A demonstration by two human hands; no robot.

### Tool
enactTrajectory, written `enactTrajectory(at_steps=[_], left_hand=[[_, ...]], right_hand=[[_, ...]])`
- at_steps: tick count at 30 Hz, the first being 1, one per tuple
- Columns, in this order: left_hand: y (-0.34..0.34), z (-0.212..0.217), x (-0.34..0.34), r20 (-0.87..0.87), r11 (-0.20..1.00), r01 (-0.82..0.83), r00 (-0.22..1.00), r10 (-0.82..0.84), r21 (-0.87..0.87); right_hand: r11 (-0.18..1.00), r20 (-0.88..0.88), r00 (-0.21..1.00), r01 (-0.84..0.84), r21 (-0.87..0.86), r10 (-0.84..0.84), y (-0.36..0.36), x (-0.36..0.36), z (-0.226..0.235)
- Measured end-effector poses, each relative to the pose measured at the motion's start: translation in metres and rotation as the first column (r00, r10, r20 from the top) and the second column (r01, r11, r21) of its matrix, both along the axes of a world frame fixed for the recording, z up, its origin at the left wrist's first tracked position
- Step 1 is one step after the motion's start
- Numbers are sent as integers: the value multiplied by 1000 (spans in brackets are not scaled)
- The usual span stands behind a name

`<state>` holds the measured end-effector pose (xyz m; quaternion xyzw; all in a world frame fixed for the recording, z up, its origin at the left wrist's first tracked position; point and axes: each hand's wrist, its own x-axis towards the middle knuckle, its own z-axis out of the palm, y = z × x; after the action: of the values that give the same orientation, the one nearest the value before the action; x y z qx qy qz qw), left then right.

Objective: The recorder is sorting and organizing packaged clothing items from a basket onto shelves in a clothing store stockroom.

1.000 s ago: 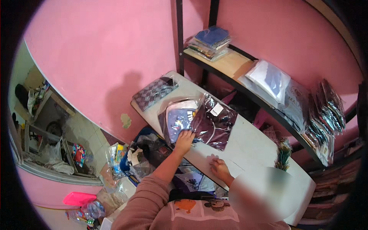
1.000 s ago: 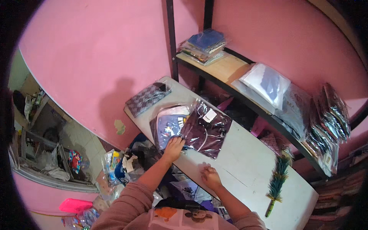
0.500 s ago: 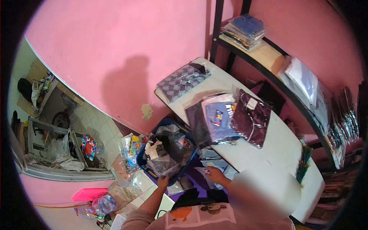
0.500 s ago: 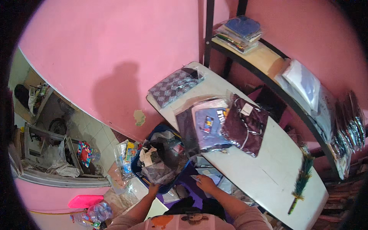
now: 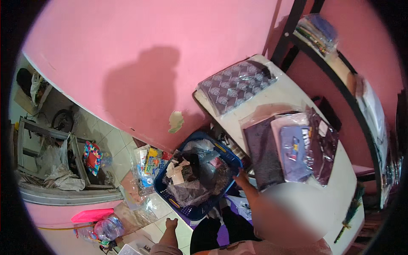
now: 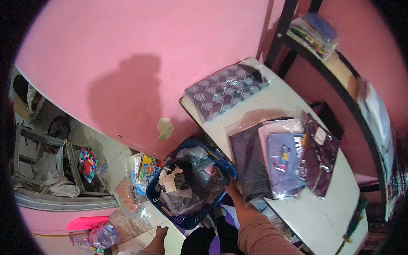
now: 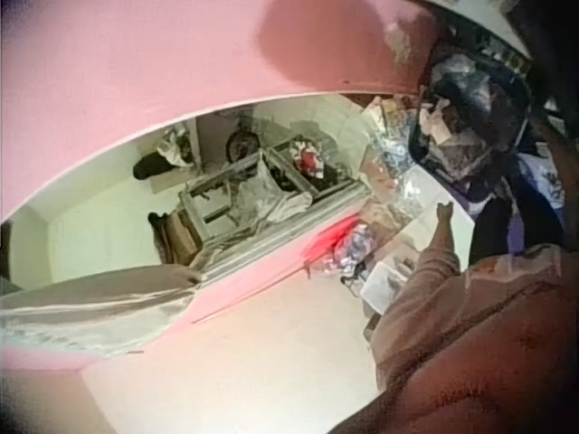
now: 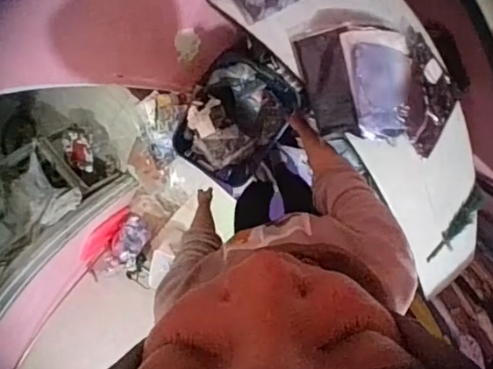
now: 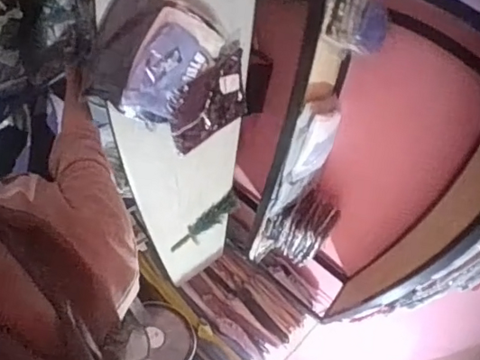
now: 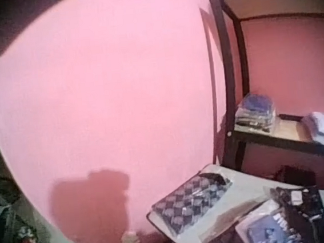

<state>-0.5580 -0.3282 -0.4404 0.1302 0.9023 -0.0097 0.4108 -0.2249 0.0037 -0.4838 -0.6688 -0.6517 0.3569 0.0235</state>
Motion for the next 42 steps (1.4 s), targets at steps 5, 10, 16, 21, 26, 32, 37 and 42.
enactTrajectory(at_steps=[5,10,16,21,26,32,37,42], left_hand=[[6,-88,4,-6,984,-177,984,177,-22],[-4,-172,8,439,674,-554,824,358,489],[8,-158,-10,0,770,-340,915,404,540],[-1,-76,-76,-128,939,-115,978,164,323],[-12,17,-78,-199,964,106,978,-57,245],[-31,151,-59,-82,862,-172,968,238,476],[-128,187,-119,-247,751,-9,942,228,660],[-182,277,-183,-329,777,52,922,204,627]], right_hand=[[992,246,968,80,-99,-54,56,10,-57],[996,151,986,77,-36,-70,94,24,-111],[993,203,979,7,121,-31,77,27,-113],[980,-109,985,145,137,-131,30,-17,-51],[892,-204,954,281,354,-219,4,-5,11],[910,-101,918,394,131,-383,-34,-10,145],[959,-251,940,265,102,-233,-59,-34,252],[967,-478,871,205,151,-110,-59,-64,338]])
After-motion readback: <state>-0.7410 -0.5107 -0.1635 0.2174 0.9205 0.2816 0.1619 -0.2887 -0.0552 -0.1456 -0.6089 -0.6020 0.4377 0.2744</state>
